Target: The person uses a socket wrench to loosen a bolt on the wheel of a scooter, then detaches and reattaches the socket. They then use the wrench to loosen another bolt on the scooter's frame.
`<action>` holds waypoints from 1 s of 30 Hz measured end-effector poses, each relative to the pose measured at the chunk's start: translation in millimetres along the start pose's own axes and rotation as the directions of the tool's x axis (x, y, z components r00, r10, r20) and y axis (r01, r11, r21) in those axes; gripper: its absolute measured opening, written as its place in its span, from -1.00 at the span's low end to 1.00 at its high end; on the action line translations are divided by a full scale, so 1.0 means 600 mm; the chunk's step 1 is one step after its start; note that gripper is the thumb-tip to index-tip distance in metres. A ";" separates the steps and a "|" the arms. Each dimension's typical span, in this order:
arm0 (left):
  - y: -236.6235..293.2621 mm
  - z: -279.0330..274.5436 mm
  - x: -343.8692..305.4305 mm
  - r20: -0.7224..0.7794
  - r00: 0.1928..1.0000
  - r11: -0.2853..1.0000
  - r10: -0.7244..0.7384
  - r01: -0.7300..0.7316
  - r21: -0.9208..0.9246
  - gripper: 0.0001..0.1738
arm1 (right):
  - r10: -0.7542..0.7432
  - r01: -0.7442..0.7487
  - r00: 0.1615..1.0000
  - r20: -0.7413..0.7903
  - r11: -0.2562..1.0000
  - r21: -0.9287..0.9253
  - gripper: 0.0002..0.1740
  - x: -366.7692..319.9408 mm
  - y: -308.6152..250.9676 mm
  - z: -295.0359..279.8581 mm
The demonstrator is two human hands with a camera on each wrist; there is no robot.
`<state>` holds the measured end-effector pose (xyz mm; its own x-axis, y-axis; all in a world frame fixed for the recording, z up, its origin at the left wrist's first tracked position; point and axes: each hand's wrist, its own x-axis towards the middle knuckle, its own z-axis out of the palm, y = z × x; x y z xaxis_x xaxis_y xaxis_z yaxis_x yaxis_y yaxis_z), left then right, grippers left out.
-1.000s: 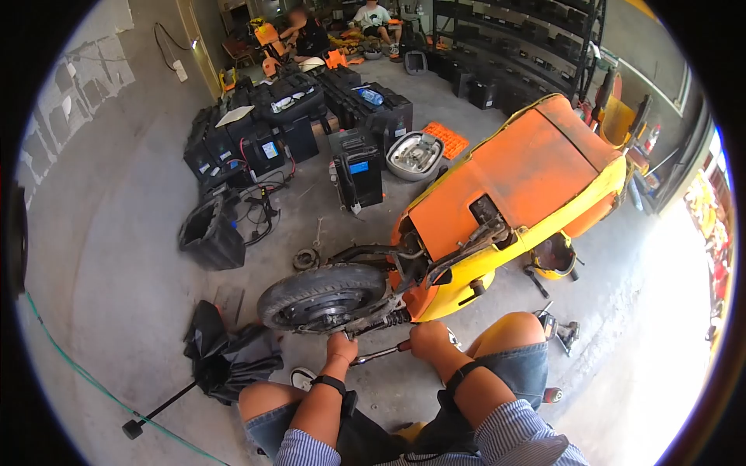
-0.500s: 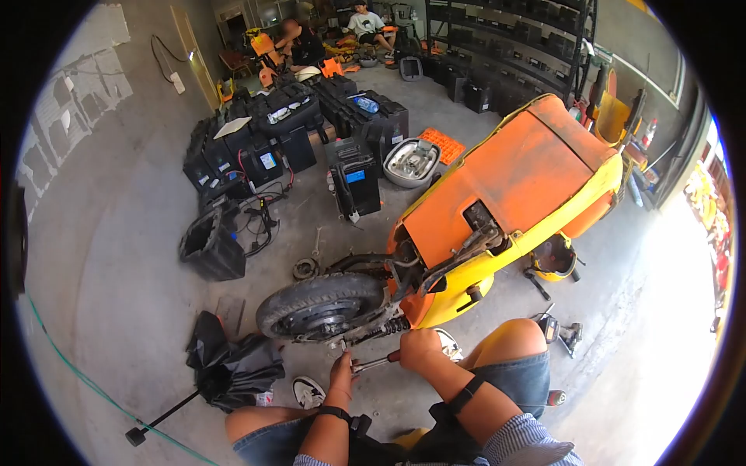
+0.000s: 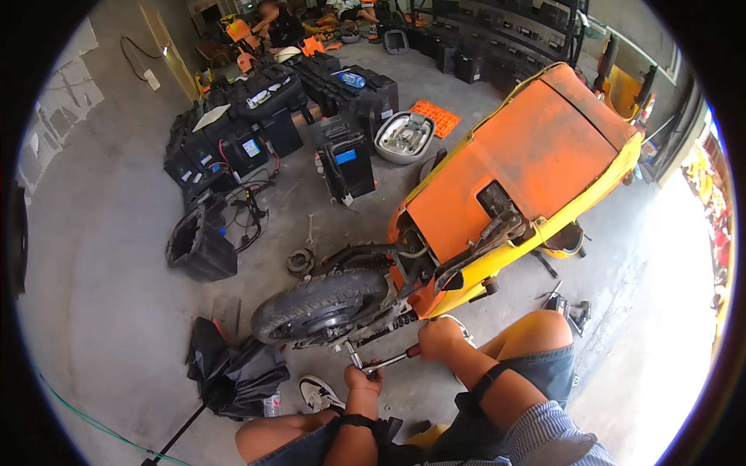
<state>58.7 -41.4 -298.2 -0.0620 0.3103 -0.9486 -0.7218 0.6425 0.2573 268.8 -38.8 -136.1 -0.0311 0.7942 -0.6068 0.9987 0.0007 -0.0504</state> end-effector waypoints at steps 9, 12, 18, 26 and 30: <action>-0.012 0.002 0.004 -0.035 0.996 0.997 0.080 -0.079 0.022 -0.65 | -0.029 0.029 0.999 0.025 0.999 0.017 -0.63 0.047 0.023 0.049; -0.011 0.009 -0.012 -0.045 0.990 0.990 0.131 -0.129 0.058 -0.66 | -0.001 -0.003 0.999 0.054 0.996 0.090 -0.62 0.053 0.023 0.054; -0.005 0.021 -0.008 -0.117 0.984 0.991 0.132 -0.129 0.037 -0.67 | 0.032 -0.031 0.998 0.049 0.999 -0.013 -0.67 0.037 0.000 0.043; 0.018 -0.004 0.003 0.017 0.990 0.989 -0.143 0.144 -0.041 -0.70 | -0.050 0.044 0.998 -0.033 0.988 -0.151 -0.74 -0.046 -0.067 -0.058; 0.021 0.013 -0.020 -0.007 0.993 0.993 -0.116 0.116 0.020 -0.72 | -0.074 0.078 0.997 0.034 0.986 -0.149 -0.69 -0.009 -0.030 -0.026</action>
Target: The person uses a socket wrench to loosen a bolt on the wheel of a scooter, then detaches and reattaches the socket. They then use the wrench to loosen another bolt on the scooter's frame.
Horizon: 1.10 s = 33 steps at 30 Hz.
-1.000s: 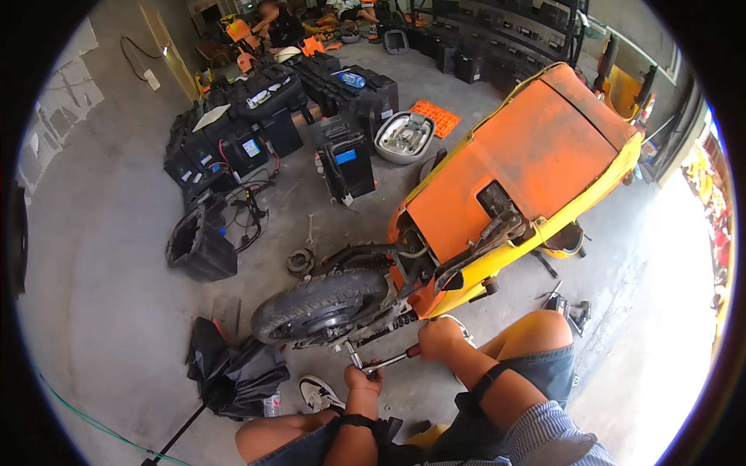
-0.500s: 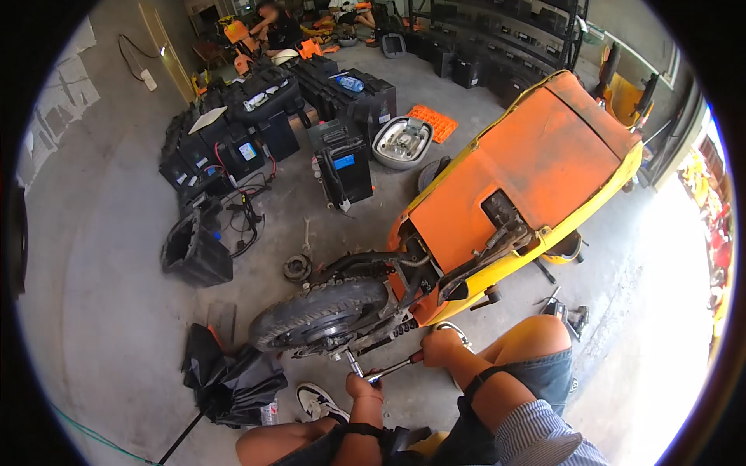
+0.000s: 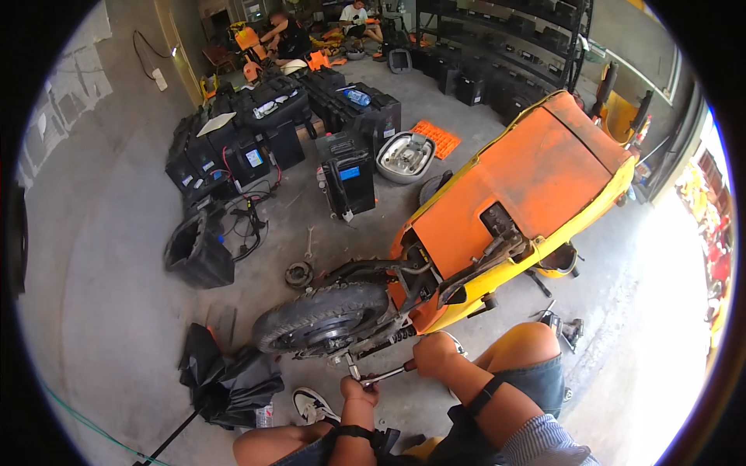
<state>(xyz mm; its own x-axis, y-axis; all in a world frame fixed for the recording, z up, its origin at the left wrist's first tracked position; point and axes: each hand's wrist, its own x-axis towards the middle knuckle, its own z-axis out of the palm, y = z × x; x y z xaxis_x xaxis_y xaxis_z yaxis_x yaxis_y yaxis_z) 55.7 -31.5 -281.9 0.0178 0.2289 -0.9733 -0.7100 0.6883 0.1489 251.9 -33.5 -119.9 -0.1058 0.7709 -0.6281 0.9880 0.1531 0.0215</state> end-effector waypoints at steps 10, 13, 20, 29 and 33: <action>-0.017 -0.020 0.030 0.022 0.999 0.998 0.032 -0.033 0.044 -0.68 | -0.030 0.030 1.000 0.000 0.997 0.066 -0.71 0.018 0.028 0.021; -0.015 -0.013 0.027 0.041 0.998 0.997 0.055 -0.057 0.045 -0.68 | -0.023 0.024 1.000 -0.012 0.996 0.087 -0.71 0.027 0.035 0.037; -0.022 -0.012 0.026 -0.003 0.993 0.989 0.118 -0.117 0.091 -0.70 | -0.065 0.069 0.997 -0.044 0.992 0.110 -0.68 0.059 0.048 0.081; -0.002 -0.011 0.012 0.003 1.000 1.000 -0.029 0.029 0.008 -0.72 | 0.002 -0.003 0.999 0.034 0.999 0.045 -0.68 -0.020 -0.015 -0.013; 0.003 -0.016 0.008 0.070 0.995 0.997 -0.071 0.074 -0.035 -0.74 | 0.028 -0.028 1.000 0.004 1.000 -0.009 -0.74 -0.020 -0.026 -0.028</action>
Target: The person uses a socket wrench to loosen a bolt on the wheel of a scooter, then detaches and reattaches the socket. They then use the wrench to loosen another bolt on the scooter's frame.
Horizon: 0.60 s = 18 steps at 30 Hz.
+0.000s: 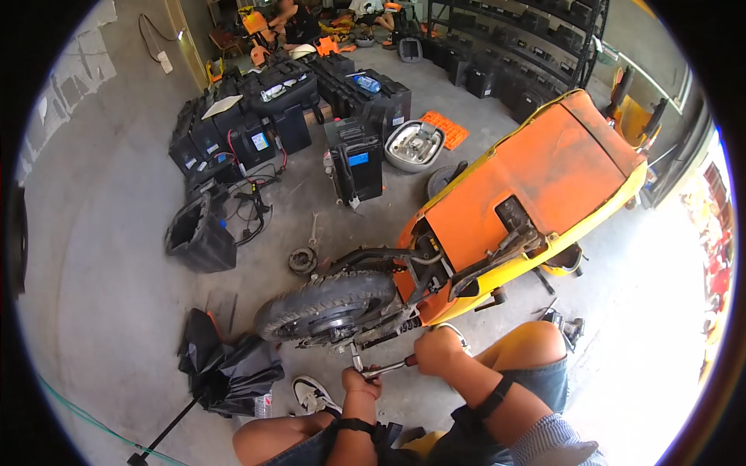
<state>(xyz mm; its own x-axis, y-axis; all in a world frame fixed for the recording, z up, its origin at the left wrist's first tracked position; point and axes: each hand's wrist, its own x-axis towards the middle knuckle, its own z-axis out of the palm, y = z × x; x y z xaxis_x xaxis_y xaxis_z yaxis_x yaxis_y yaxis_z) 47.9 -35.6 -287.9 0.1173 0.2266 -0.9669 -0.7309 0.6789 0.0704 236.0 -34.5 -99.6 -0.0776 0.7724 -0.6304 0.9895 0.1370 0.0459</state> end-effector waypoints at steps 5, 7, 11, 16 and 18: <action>-0.010 0.002 0.015 -0.011 0.999 0.997 0.043 -0.042 0.066 -0.76 | -0.013 0.013 1.000 -0.001 0.996 0.085 -0.67 0.034 0.046 0.046; -0.008 0.016 0.004 -0.023 0.999 0.998 0.041 -0.040 0.058 -0.77 | -0.032 0.035 0.999 -0.032 0.993 0.109 -0.67 0.043 0.051 0.047; -0.017 0.017 0.003 -0.034 0.997 0.993 0.067 -0.064 0.102 -0.78 | -0.001 0.006 0.999 -0.037 0.990 0.138 -0.68 0.053 0.066 0.068; -0.012 0.003 0.022 -0.056 0.982 0.968 0.180 -0.167 0.188 -0.74 | -0.064 0.076 0.996 -0.070 0.980 0.185 -0.70 0.095 0.071 0.122; -0.018 0.009 0.012 -0.070 0.981 0.969 0.182 -0.167 0.184 -0.71 | -0.048 0.059 0.997 -0.058 0.977 0.205 -0.71 0.099 0.073 0.138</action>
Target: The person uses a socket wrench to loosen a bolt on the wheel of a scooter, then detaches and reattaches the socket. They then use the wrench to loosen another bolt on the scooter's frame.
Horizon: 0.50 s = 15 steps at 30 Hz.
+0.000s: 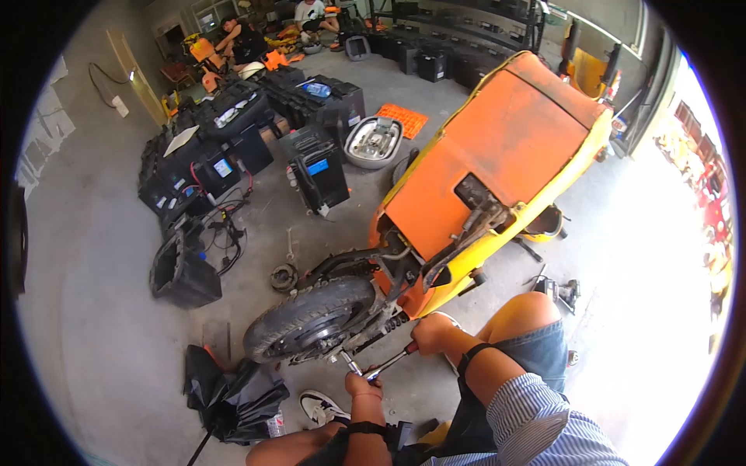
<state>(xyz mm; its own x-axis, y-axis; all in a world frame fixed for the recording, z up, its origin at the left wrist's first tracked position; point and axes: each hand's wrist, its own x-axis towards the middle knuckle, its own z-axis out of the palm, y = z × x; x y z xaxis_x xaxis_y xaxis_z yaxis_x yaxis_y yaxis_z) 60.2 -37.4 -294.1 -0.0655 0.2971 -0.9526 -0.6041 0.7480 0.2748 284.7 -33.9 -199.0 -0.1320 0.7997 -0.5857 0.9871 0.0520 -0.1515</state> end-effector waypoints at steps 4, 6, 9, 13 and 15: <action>0.013 0.003 0.013 0.007 1.000 0.999 -0.001 0.001 0.041 -0.72 | -0.063 0.059 0.997 -0.033 0.992 -0.110 -0.76 -0.018 -0.014 0.002; 0.012 0.005 0.002 0.023 1.000 0.999 -0.006 0.005 0.031 -0.72 | -0.052 0.045 0.997 -0.050 0.990 -0.136 -0.78 -0.044 -0.023 -0.009; 0.001 -0.026 -0.009 0.239 0.971 0.994 0.007 0.019 -0.104 -0.70 | -0.116 0.098 0.985 -0.128 0.985 -0.140 -0.75 -0.098 -0.054 -0.072; 0.021 -0.039 -0.032 0.285 0.958 0.993 -0.022 0.055 -0.106 -0.65 | -0.129 0.118 0.990 -0.064 0.981 -0.154 -0.74 -0.097 -0.060 -0.089; 0.026 -0.046 -0.023 0.300 0.953 0.996 -0.036 0.059 -0.068 -0.65 | -0.140 0.130 0.988 -0.062 0.981 -0.144 -0.76 -0.093 -0.063 -0.072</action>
<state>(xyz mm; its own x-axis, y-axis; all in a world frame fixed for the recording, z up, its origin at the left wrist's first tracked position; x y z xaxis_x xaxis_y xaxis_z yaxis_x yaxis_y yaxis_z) 29.7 -46.0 -279.9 0.1976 0.4339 -0.8790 -0.6597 0.7221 0.2082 259.0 -54.7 -126.1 -0.2635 0.8201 -0.5080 0.9641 0.2413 -0.1105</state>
